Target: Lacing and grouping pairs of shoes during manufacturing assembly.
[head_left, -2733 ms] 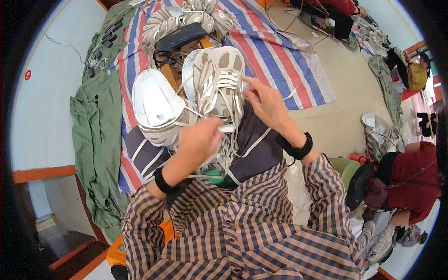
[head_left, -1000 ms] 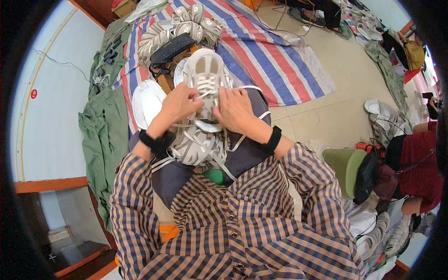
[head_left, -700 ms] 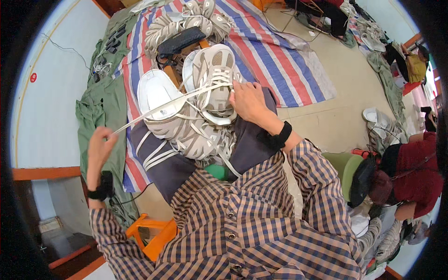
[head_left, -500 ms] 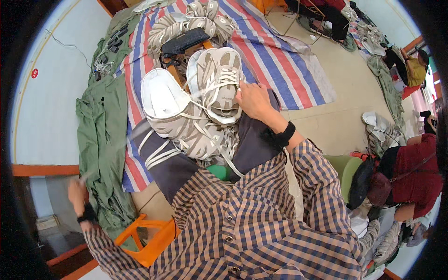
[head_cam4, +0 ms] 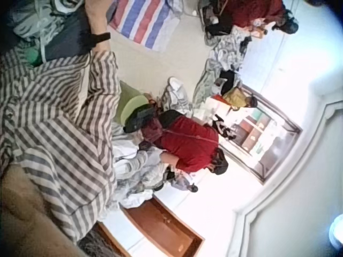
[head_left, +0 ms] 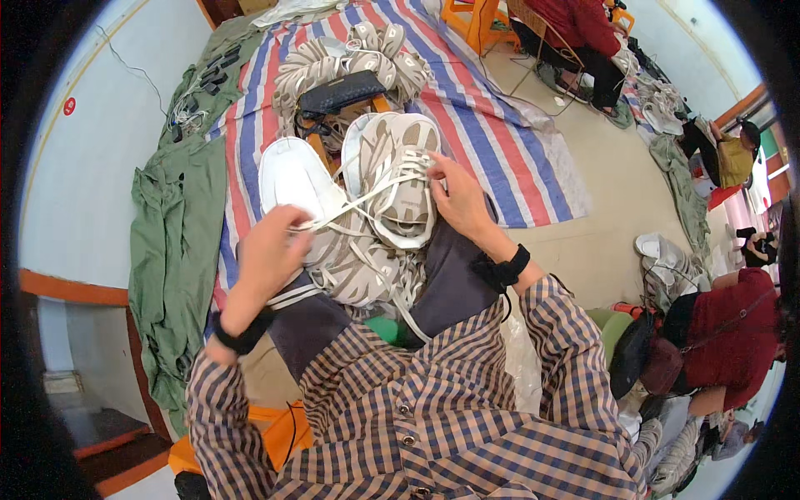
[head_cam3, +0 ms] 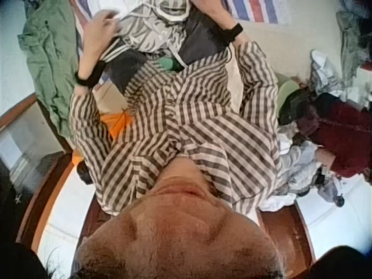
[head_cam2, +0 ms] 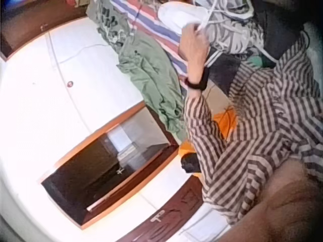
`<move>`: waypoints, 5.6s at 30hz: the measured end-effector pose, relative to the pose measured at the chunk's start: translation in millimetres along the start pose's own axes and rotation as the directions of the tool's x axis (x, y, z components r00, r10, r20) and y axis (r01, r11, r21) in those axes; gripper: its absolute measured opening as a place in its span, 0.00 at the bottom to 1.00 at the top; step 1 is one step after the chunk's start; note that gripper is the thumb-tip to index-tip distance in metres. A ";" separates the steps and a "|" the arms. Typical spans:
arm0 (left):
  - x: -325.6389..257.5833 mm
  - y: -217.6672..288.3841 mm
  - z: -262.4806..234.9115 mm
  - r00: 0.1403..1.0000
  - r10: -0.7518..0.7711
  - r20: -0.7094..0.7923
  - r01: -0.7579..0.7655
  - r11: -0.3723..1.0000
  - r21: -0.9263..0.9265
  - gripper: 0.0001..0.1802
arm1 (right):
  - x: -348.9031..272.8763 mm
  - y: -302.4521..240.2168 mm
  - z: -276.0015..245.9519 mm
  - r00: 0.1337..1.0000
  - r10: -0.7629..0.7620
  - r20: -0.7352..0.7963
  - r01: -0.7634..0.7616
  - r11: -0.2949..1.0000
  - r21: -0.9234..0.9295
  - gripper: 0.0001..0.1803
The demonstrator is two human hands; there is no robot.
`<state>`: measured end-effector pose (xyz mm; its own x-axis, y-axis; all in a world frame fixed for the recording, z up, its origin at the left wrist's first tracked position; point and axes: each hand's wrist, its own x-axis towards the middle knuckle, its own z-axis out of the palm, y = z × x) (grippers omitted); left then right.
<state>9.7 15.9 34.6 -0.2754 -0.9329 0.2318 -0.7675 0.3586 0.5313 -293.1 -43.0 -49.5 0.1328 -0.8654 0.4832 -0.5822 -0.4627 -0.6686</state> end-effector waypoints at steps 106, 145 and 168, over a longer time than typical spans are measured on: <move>-65.3 1.2 -124.0 0.942 -0.230 0.244 0.336 0.642 -0.689 0.05 | 19.1 17.0 4.2 0.953 0.275 0.126 -0.241 0.942 -0.235 0.36; 128.3 11.3 135.3 0.980 0.169 -0.106 -0.162 0.984 0.075 0.12 | -27.2 -14.1 -2.9 1.000 -0.006 0.025 0.009 0.989 -0.147 0.28; -132.4 72.7 4.5 0.977 0.020 0.212 0.127 0.744 -0.656 0.16 | -26.8 -8.1 6.6 0.996 -0.025 0.083 0.052 0.938 -0.344 0.31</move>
<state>-12.2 165.4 38.9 -0.4076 -0.9109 0.0645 -0.2259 0.1691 0.9594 -286.7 -17.3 -60.8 0.2133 -0.8666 0.4511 -0.8148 -0.4126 -0.4073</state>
